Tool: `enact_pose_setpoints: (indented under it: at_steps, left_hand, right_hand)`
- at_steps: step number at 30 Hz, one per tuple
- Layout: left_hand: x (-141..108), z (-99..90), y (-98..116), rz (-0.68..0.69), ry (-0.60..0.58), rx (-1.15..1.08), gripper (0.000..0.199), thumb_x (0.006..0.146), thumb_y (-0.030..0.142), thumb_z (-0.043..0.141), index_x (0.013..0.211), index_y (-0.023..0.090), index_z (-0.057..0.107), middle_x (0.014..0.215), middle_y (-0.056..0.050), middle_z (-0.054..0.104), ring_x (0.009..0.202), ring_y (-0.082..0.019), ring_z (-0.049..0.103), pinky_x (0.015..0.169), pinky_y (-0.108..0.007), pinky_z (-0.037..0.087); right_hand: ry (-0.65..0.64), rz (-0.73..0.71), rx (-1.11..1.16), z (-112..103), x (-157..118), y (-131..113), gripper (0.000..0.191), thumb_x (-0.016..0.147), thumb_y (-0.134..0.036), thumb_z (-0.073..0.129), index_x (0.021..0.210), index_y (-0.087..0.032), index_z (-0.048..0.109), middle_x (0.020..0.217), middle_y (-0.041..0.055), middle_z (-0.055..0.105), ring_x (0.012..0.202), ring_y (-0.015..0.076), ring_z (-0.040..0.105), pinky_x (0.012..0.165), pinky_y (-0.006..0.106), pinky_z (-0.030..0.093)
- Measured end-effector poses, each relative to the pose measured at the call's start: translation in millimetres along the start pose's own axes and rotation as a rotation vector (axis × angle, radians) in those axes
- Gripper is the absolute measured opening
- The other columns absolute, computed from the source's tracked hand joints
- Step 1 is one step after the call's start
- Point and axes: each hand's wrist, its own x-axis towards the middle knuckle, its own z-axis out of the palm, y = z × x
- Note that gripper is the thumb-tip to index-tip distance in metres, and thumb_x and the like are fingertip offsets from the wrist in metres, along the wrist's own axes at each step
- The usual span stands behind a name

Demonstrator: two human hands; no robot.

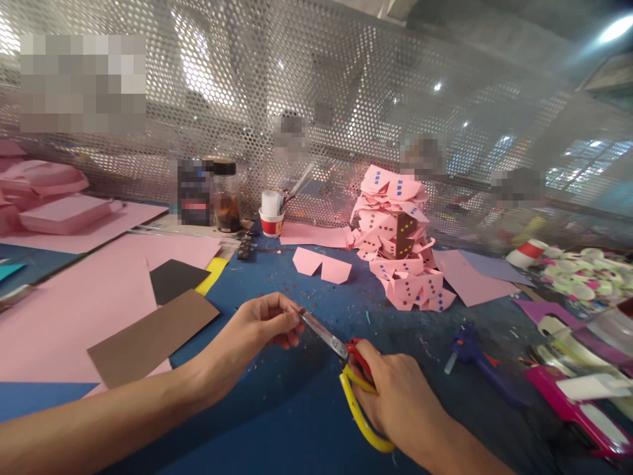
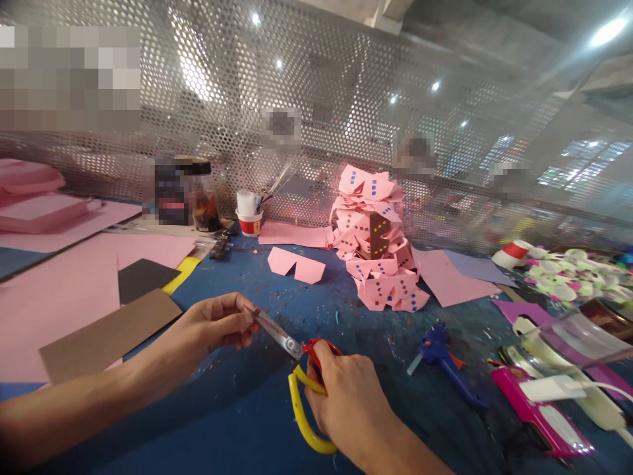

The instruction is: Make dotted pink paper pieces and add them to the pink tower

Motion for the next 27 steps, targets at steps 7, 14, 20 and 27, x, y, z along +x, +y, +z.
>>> enact_pose_setpoints:
  at_steps: [7, 14, 20, 27]
  left_hand:
    - [-2.6, 1.8, 2.7, -0.014, 0.005, 0.007, 0.020, 0.084, 0.034, 0.070, 0.084, 0.016, 0.061, 0.079, -0.001, 0.067, 0.067, -0.012, 0.060, 0.065, -0.026, 0.045]
    - [-1.5, 1.2, 1.0, -0.015, 0.004, -0.009, 0.020, 0.084, 0.034, 0.071, 0.086, 0.016, 0.062, 0.080, -0.001, 0.067, 0.068, -0.012, 0.059, 0.066, -0.026, 0.046]
    - [-1.5, 1.9, 1.8, -0.015, 0.001, -0.019, 0.019, 0.084, 0.034, 0.071, 0.086, 0.017, 0.063, 0.081, -0.001, 0.067, 0.068, -0.012, 0.059, 0.066, -0.026, 0.046]
    - [-2.5, 3.0, 4.0, -0.014, 0.000, -0.030, 0.020, 0.082, 0.034, 0.073, 0.086, 0.017, 0.063, 0.080, -0.002, 0.068, 0.067, -0.013, 0.059, 0.065, -0.026, 0.046]
  right_hand:
    - [0.016, -0.018, 0.001, 2.6, -0.1, 1.4, 0.022, 0.084, -0.021, 0.058, 0.106, -0.021, 0.060, 0.068, -0.0004, 0.075, 0.059, 0.0204, 0.071, 0.054, 0.029, 0.025]
    - [-0.009, -0.012, 0.023, 0.3, -1.0, 2.0, 0.018, 0.085, -0.024, 0.058, 0.103, -0.022, 0.059, 0.068, -0.0014, 0.073, 0.059, 0.0187, 0.070, 0.053, 0.028, 0.027]
    - [-0.025, -0.017, 0.030, -2.1, -1.5, -0.2, 0.015, 0.086, -0.022, 0.056, 0.101, -0.022, 0.058, 0.068, -0.0014, 0.073, 0.060, 0.0185, 0.071, 0.053, 0.028, 0.029]
    - [-0.048, -0.017, 0.030, -4.0, -0.5, -1.6, 0.016, 0.086, -0.021, 0.056, 0.102, -0.021, 0.057, 0.070, -0.0006, 0.074, 0.062, 0.0194, 0.072, 0.054, 0.028, 0.030]
